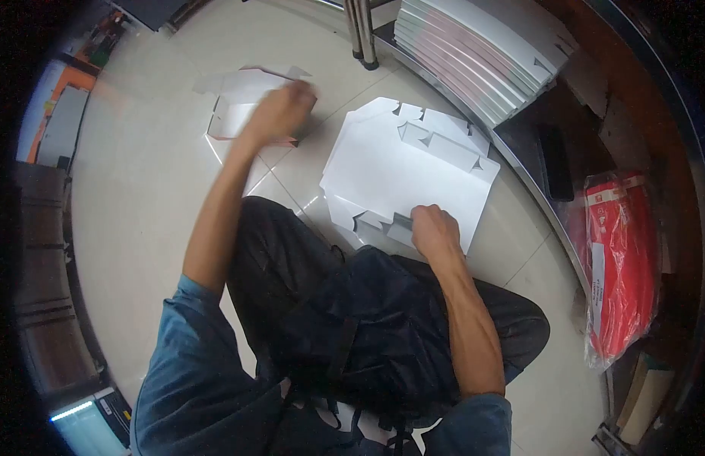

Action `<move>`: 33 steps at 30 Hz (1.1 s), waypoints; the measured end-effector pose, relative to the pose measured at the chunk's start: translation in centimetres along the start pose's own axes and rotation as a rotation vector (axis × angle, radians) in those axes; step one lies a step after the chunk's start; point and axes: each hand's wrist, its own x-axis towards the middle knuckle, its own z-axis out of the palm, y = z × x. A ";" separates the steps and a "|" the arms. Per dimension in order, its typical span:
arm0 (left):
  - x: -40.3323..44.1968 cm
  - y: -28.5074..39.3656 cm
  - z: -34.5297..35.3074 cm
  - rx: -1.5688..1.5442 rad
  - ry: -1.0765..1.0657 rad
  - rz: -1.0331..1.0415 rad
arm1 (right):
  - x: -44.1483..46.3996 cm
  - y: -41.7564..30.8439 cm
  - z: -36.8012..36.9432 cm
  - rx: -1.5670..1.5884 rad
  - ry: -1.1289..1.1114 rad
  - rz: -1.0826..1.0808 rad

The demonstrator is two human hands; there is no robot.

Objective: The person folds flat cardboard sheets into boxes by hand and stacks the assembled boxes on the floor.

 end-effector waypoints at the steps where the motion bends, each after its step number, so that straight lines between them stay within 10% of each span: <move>1: -0.5 0.6 2.8 -0.118 0.010 0.317 | 0.0 0.0 -0.3 0.029 0.015 0.023; 9: -3.0 9.2 14.4 -0.425 -0.740 0.599 | -0.5 2.5 -3.0 0.565 0.036 0.009; 14: -1.1 7.9 10.1 -0.673 -0.552 0.411 | -3.1 7.1 -6.5 0.566 0.119 -0.085; 18: -0.6 8.2 8.9 -0.780 -0.385 0.308 | -4.7 8.3 -8.4 1.244 0.340 0.034; 33: -2.7 9.8 8.9 -0.758 -0.663 0.301 | -1.5 1.9 -5.2 0.521 0.760 -0.330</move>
